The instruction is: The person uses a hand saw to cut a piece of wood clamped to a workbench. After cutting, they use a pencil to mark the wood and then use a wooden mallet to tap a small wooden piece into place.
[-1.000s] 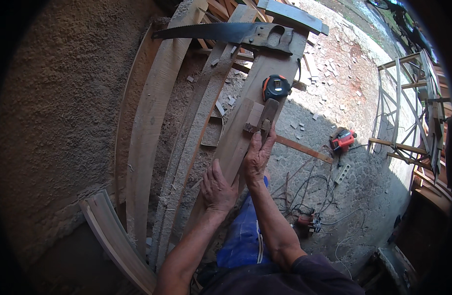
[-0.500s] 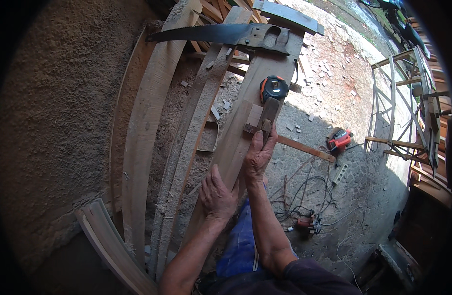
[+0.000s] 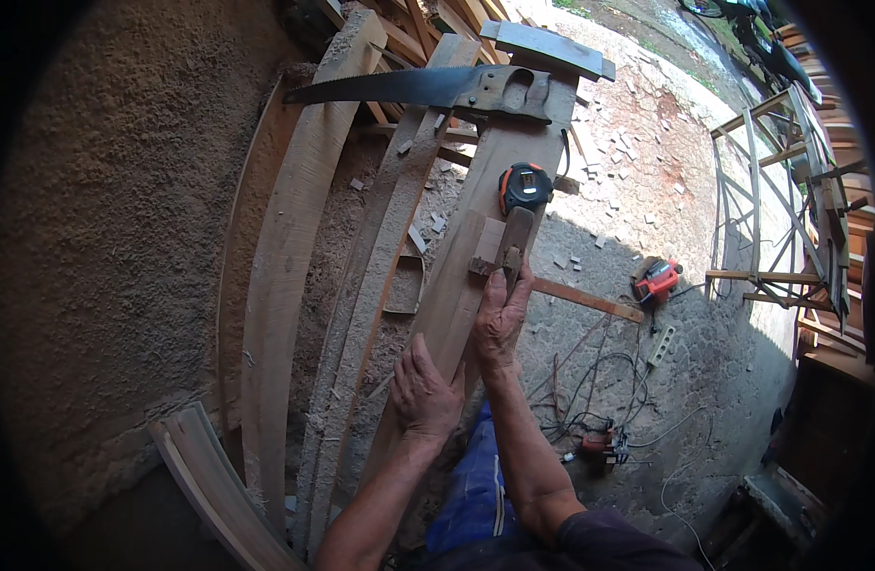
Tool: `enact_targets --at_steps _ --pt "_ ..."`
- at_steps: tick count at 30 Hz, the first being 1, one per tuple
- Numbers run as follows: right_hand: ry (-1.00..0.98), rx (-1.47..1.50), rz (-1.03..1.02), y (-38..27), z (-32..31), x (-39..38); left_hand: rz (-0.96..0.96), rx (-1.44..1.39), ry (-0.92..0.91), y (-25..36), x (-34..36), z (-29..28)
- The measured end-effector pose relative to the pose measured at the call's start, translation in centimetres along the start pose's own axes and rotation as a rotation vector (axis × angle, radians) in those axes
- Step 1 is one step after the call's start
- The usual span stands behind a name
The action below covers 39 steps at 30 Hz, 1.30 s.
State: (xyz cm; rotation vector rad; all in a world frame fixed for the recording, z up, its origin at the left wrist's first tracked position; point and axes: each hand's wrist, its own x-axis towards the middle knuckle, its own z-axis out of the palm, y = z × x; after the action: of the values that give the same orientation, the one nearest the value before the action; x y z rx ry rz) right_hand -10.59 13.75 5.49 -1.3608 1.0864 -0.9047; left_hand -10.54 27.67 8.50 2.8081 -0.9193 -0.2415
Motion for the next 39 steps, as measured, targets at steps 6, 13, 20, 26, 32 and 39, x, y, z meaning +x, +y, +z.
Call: enact_targets --at_steps 6,13,20,26,32,39 --pt "0.059 0.006 -0.045 0.5 0.4 -1.8 0.005 -0.001 0.028 -0.1 -0.1 0.1" --pt "0.016 0.046 -0.037 0.3 0.1 2.4 -0.011 -0.045 -0.010 0.1 0.0 -0.1" --pt "0.217 0.398 0.078 -1.9 -4.5 2.4 -0.034 -0.069 -0.019 -0.1 0.0 0.1" --pt "0.287 0.462 0.112 -1.4 -6.1 1.2 -0.048 -0.081 -0.027 0.1 0.0 0.1" --pt "0.207 0.481 0.217 -0.6 -5.2 -0.4 -0.041 -0.064 0.002 0.1 0.0 0.1" --pt "0.039 0.389 0.203 0.3 -3.0 -2.1 -0.037 -0.054 0.022 0.0 -0.1 0.3"
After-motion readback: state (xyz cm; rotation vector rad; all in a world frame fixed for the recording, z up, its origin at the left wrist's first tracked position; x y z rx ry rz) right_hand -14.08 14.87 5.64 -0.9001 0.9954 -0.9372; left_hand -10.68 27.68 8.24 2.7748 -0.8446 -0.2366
